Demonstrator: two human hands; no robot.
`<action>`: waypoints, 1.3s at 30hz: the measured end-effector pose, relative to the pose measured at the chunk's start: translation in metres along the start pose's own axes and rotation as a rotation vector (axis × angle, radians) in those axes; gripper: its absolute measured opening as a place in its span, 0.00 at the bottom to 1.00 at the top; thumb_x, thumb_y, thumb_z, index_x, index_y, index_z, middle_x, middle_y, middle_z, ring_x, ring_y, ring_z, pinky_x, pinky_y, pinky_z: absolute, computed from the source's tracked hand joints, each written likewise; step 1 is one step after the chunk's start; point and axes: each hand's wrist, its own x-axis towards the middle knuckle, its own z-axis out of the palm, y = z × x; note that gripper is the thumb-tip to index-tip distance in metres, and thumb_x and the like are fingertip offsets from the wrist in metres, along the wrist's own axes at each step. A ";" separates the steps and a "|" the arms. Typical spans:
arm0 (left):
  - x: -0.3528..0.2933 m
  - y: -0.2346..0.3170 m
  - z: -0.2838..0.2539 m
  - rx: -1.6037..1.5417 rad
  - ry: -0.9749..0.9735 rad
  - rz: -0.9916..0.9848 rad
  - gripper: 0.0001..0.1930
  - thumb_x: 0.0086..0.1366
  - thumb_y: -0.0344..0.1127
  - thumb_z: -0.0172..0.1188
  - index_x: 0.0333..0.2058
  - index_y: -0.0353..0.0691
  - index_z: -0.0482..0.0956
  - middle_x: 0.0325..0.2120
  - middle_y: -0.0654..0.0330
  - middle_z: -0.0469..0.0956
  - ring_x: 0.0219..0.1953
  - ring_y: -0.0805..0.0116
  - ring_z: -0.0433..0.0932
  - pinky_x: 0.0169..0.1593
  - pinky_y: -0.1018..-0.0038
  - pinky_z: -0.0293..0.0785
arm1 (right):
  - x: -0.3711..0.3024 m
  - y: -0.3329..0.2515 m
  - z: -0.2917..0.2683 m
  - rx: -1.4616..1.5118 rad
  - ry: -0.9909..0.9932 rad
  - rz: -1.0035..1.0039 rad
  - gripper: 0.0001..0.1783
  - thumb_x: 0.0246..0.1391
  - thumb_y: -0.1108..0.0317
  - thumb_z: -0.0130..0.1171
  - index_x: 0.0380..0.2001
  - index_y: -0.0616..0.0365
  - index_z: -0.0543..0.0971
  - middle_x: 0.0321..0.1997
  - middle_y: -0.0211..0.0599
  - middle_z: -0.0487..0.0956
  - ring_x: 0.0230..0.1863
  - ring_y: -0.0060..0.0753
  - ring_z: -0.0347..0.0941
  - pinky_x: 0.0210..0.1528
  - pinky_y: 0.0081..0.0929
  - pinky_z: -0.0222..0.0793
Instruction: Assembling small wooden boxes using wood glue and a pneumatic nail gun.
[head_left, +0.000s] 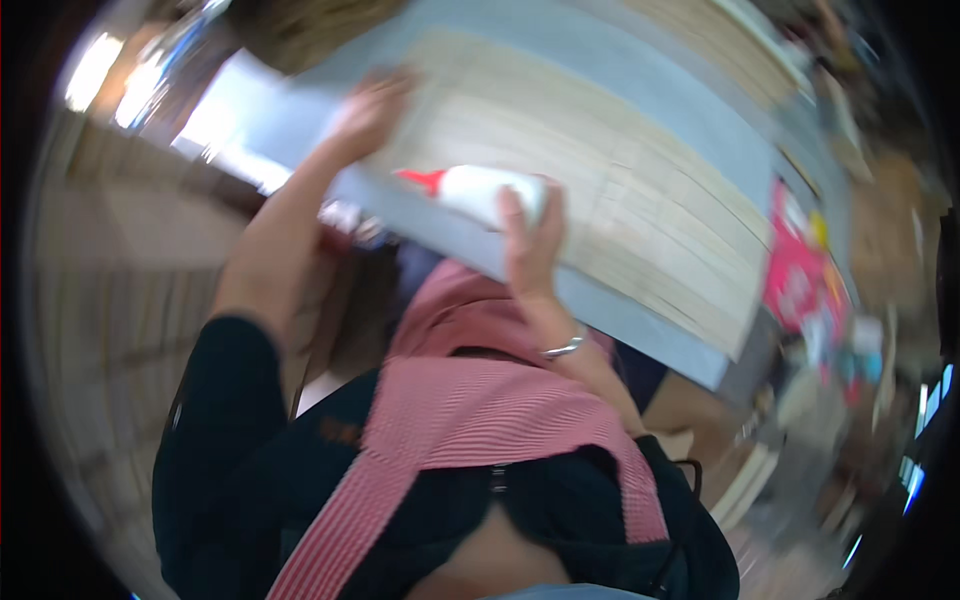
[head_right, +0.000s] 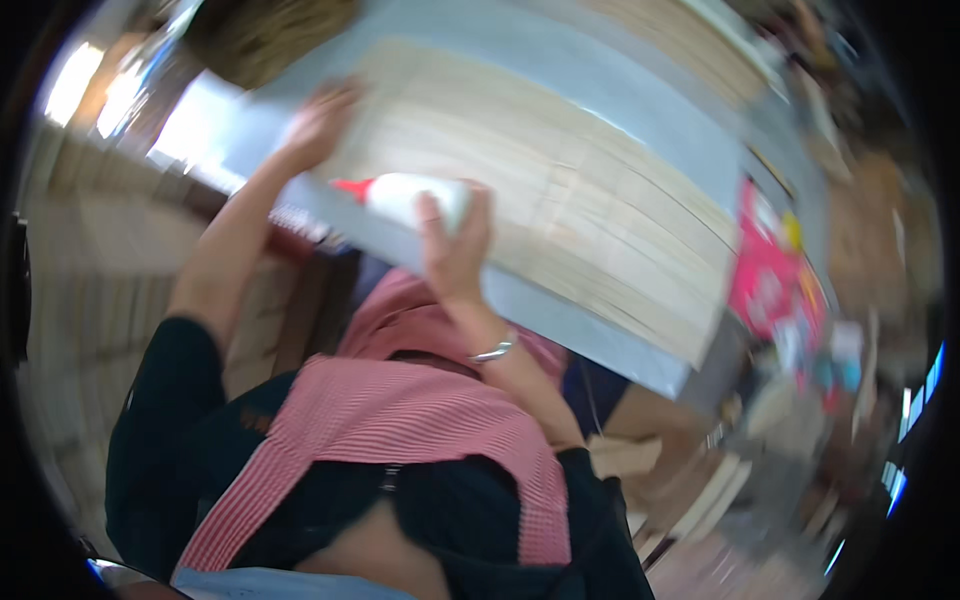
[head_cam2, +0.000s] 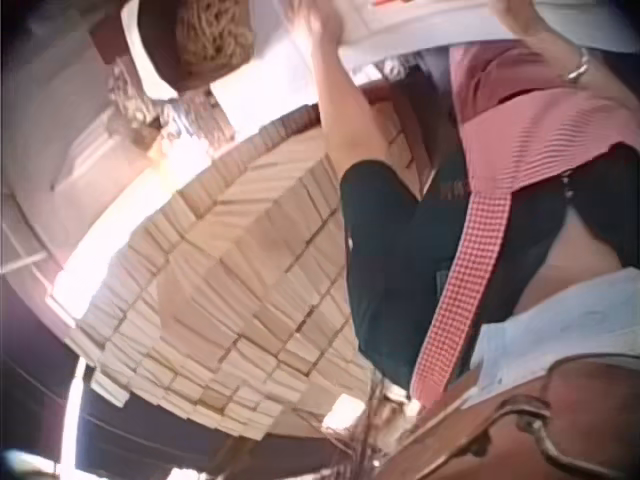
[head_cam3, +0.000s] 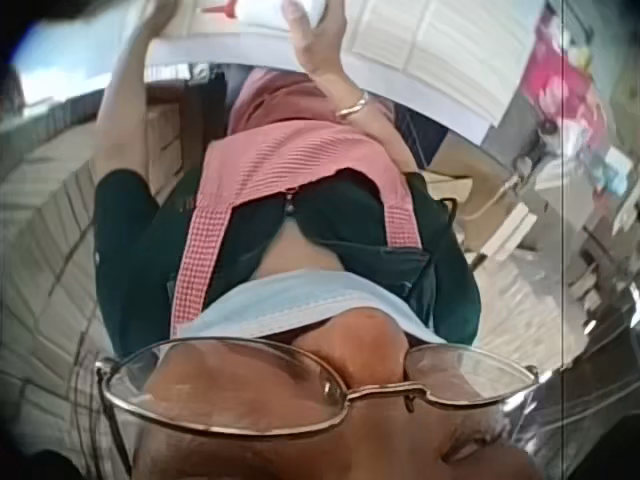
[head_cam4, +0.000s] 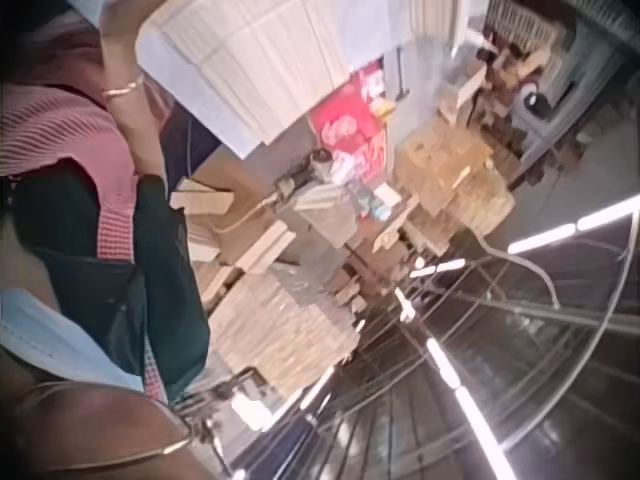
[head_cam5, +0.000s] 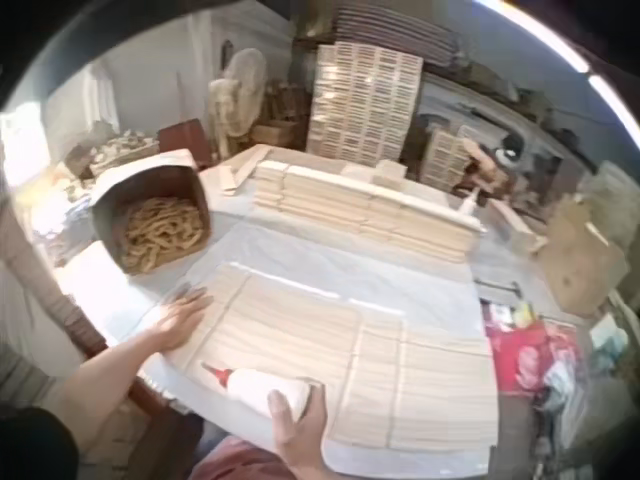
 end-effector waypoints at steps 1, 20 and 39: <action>-0.009 -0.016 0.006 -0.038 0.013 -0.049 0.23 0.79 0.43 0.38 0.68 0.52 0.68 0.72 0.65 0.62 0.73 0.53 0.58 0.73 0.56 0.56 | 0.001 -0.010 -0.011 0.055 0.033 -0.047 0.24 0.60 0.58 0.62 0.50 0.62 0.69 0.43 0.45 0.74 0.42 0.41 0.71 0.50 0.35 0.68; -0.070 0.124 -0.062 0.041 -0.055 0.293 0.50 0.54 0.60 0.69 0.72 0.49 0.61 0.75 0.60 0.52 0.78 0.49 0.43 0.75 0.47 0.44 | 0.175 0.087 -0.526 -0.840 0.801 0.183 0.23 0.52 0.51 0.67 0.39 0.56 0.72 0.39 0.42 0.81 0.34 0.50 0.77 0.44 0.44 0.75; -0.041 0.127 -0.028 0.158 -0.026 0.321 0.29 0.70 0.52 0.57 0.68 0.54 0.69 0.75 0.60 0.52 0.78 0.46 0.41 0.75 0.50 0.45 | 0.022 0.043 -0.355 -1.104 -0.175 -0.315 0.36 0.49 0.59 0.71 0.62 0.52 0.76 0.73 0.41 0.66 0.74 0.58 0.57 0.72 0.51 0.51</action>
